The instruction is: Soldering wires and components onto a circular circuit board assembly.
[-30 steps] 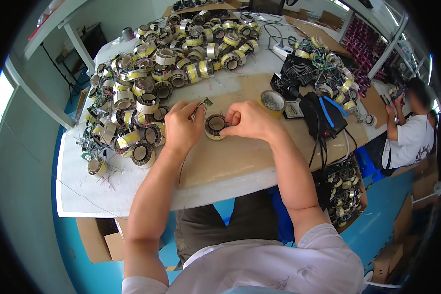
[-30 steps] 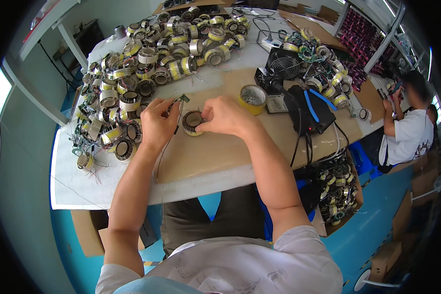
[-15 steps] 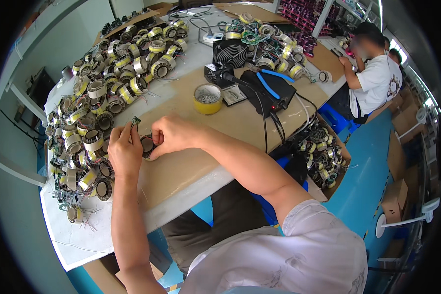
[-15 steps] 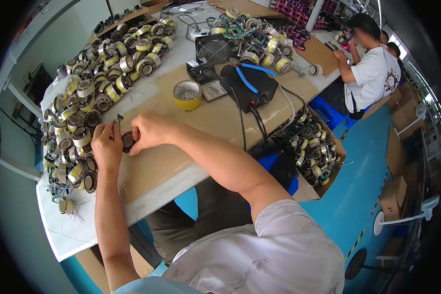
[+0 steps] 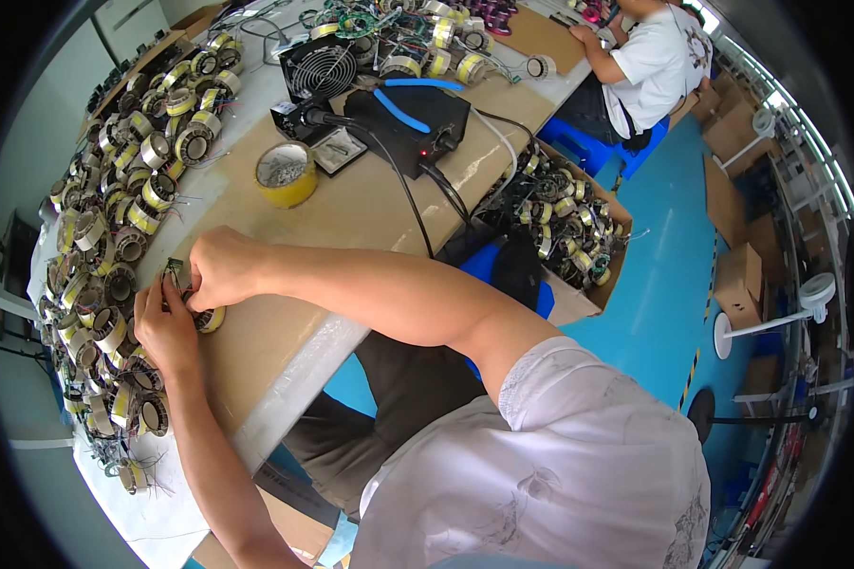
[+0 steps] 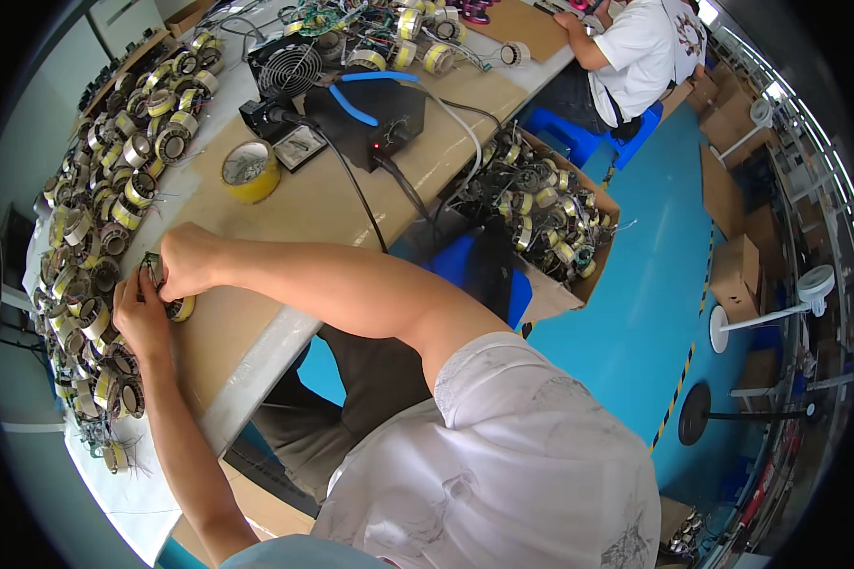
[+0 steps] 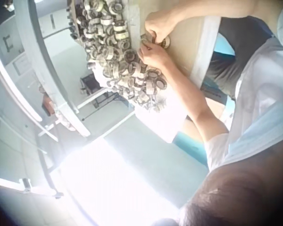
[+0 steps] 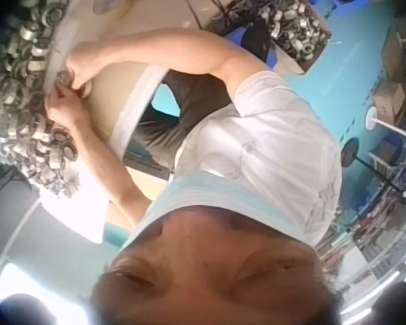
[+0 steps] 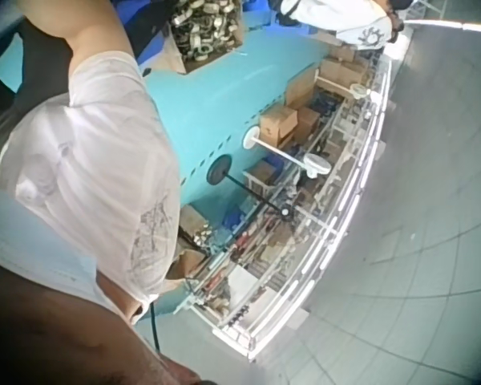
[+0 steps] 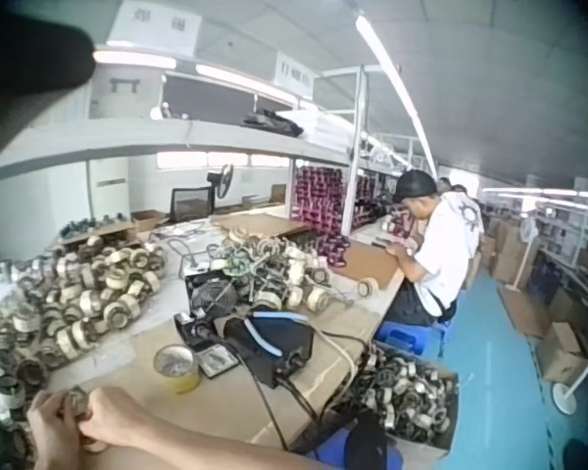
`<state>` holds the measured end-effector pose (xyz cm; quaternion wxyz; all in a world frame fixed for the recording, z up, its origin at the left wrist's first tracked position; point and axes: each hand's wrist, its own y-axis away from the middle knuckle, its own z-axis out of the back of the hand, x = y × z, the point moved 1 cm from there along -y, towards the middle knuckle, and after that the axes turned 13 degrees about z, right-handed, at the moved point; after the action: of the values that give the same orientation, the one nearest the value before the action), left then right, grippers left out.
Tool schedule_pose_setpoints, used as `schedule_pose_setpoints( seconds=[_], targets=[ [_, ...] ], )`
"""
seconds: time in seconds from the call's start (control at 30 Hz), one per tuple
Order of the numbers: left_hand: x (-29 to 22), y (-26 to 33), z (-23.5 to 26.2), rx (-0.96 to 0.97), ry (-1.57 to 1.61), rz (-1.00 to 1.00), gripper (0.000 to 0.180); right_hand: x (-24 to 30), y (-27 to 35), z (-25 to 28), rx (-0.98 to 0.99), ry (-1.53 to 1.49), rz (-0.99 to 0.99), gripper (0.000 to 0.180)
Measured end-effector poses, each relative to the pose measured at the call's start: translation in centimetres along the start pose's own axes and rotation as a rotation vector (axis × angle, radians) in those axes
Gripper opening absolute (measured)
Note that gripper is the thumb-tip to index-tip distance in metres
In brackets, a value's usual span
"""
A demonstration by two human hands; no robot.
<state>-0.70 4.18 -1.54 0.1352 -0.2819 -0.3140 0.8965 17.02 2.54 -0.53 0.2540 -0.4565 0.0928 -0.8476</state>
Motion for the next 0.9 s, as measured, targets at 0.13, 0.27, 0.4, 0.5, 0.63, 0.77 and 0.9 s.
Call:
schedule_pose_setpoints(
  seconds=[0.13, 0.27, 0.4, 0.5, 0.63, 0.77, 0.9],
  targets=[
    [0.2, 0.2, 0.0, -0.001, 0.001, 0.01, 0.017, 0.7, 0.2, -0.5, -0.099, 0.18, 0.119, 0.024],
    [-0.2, 0.2, 0.1, -0.048, 0.014, -0.026, 0.019, 2.0, 0.9, -0.5, -0.167, 0.288, 0.196, 0.021],
    [-0.4, 0.3, 0.0, -0.086, 0.029, -0.05, 0.019, 2.8, 1.2, -0.5, -0.127, 0.345, 0.174, 0.018],
    [0.0, 0.4, -0.2, -0.063, 0.002, -0.009, 0.018, 2.8, 1.1, -0.7, -0.14, 0.336, 0.117, 0.023],
    [0.0, 0.4, -0.3, -0.087, 0.002, -0.066, 0.018, 2.8, 1.1, -0.5, -0.201, 0.284, 0.188, 0.036],
    [0.4, 0.6, -0.4, -0.015, -0.01, -0.007, 0.018, 2.0, 1.0, 1.3, -0.101, -0.027, 0.52, 0.045],
    [-0.5, 0.7, 0.2, -0.011, 0.007, -0.113, 0.022, 2.4, 1.6, 3.0, 0.215, -0.264, 0.472, 0.026]
  ],
)
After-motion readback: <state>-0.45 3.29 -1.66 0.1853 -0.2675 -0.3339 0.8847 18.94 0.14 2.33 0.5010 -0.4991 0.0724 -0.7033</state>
